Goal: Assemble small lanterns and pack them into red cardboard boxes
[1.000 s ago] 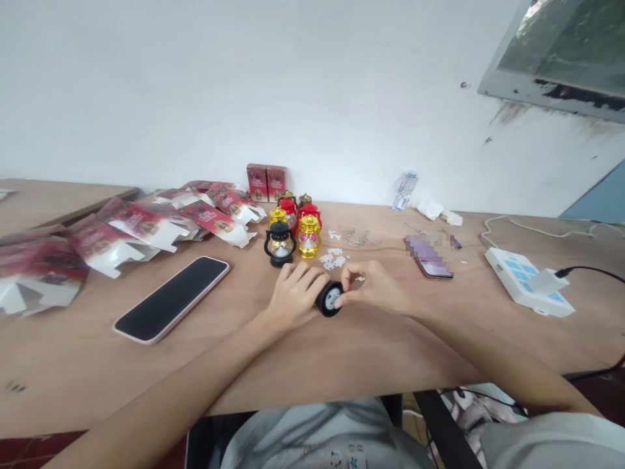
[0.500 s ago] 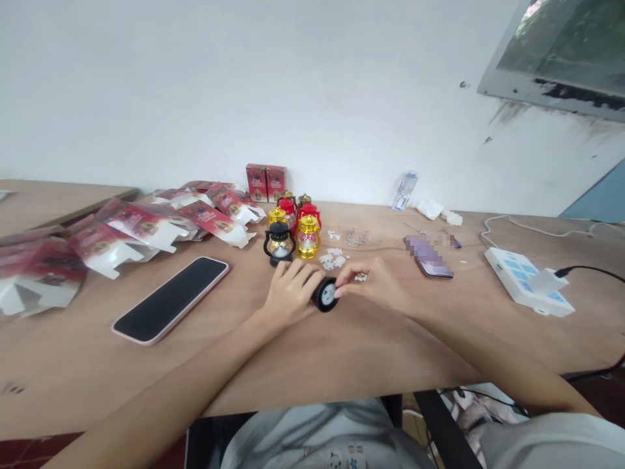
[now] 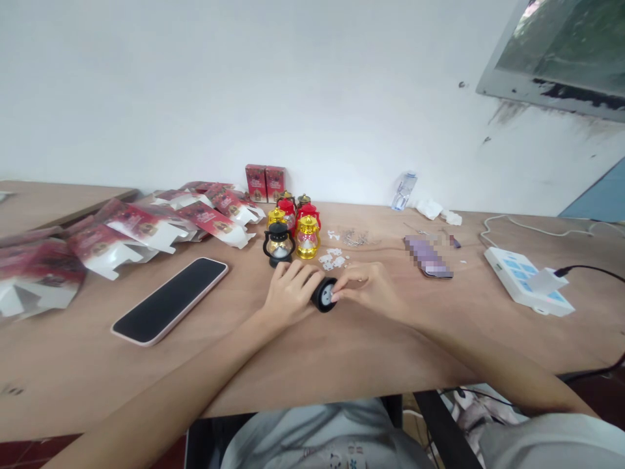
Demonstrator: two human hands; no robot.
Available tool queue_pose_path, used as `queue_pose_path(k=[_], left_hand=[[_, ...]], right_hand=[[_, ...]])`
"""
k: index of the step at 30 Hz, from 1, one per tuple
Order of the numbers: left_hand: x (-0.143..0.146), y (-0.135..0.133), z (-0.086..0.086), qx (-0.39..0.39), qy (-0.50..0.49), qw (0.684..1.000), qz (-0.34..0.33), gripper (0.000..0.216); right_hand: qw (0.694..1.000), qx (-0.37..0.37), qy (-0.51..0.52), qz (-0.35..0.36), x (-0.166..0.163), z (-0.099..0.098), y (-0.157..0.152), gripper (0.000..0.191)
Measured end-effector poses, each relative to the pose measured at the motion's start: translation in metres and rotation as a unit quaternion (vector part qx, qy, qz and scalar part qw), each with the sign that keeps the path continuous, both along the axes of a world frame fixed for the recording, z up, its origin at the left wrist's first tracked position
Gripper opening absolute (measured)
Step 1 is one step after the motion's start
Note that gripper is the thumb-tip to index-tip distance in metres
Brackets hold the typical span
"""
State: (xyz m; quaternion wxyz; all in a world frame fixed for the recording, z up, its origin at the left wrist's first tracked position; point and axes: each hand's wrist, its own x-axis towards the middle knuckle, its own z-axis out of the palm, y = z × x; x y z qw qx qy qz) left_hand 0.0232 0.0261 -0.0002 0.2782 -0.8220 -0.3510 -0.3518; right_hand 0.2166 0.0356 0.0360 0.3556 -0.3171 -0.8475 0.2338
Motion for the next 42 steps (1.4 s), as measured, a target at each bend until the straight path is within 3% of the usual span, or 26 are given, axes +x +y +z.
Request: queue_pose_path(k=[11, 16, 21, 23, 26, 29, 31, 37, 42], left_hand=[[-0.002, 0.001, 0.002, 0.014, 0.005, 1.000, 0.005, 0.021], [-0.001, 0.000, 0.000, 0.018, 0.010, 1.000, 0.004, 0.022], [-0.003, 0.002, 0.002, -0.005, -0.011, 1.000, 0.027, 0.025], [-0.006, 0.006, 0.003, -0.024, -0.034, 0.998, 0.048, 0.027], [-0.012, 0.009, 0.005, -0.038, -0.061, 0.995, 0.076, 0.025], [-0.015, 0.009, 0.005, -0.051, -0.074, 0.993, 0.078, 0.027], [-0.014, 0.007, 0.005, -0.059, -0.074, 0.993, 0.066, 0.030], [-0.011, 0.005, 0.002, -0.088, -0.099, 0.989, 0.066, 0.044], [-0.010, 0.006, 0.002, -0.109, -0.111, 0.985, 0.075, 0.045]], right_hand=[[0.999, 0.033, 0.025, -0.025, -0.003, -0.003, -0.001, 0.011], [0.997, 0.008, 0.034, -0.069, -0.007, -0.006, -0.004, 0.018], [1.000, -0.009, 0.003, -0.024, 0.002, 0.006, 0.008, 0.017], [0.999, 0.010, -0.007, -0.045, 0.012, 0.014, 0.026, 0.018], [0.980, 0.096, -0.100, -0.145, 0.027, 0.018, 0.066, 0.013], [0.910, 0.146, -0.335, -0.198, 0.034, 0.008, 0.103, 0.030], [0.885, 0.145, -0.400, -0.191, 0.033, -0.004, 0.120, 0.034], [0.864, 0.148, -0.453, -0.161, 0.023, -0.028, 0.140, 0.028], [0.878, 0.141, -0.429, -0.161, 0.026, -0.030, 0.142, 0.025]])
